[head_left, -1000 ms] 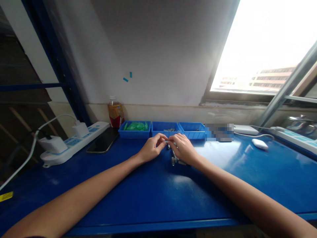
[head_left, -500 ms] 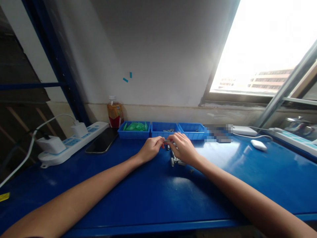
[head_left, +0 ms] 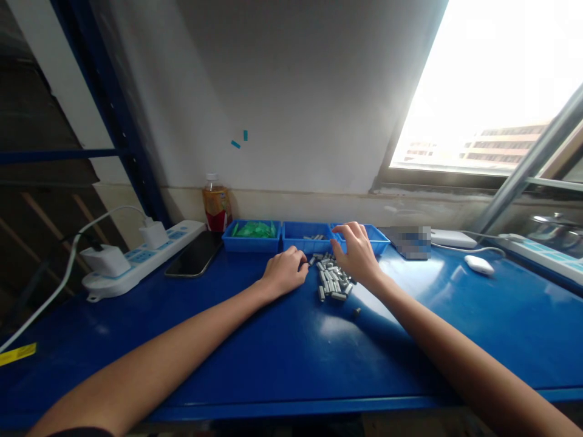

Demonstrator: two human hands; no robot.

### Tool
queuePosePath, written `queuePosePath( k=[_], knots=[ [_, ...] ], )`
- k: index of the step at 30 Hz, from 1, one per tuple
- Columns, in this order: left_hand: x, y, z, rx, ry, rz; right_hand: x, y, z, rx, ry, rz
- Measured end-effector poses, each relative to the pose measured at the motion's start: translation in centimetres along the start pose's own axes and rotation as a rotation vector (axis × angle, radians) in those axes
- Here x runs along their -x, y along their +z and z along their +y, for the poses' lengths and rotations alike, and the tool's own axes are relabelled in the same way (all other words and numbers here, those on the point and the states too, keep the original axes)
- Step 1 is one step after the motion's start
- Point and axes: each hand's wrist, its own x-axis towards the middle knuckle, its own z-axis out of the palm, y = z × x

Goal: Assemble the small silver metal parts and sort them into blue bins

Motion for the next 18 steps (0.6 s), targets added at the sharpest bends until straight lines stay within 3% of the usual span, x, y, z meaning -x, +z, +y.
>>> queuePosePath(
  k=[4,12,18],
  knots=[
    [-0.4,-0.1,0.5,-0.053,-0.039,-0.047,0.0,-0.7,-1.4,-0.087,0.026,0.075],
    [-0.5,-0.2,0.7,-0.060,-0.082,-0.059,0.9,-1.5,-2.9,-0.210,0.032,0.005],
    [-0.5,0.0,0.3,0.040,-0.029,-0.021,2.0,-1.1,-1.9,-0.189,-0.074,-0.230]
  ],
)
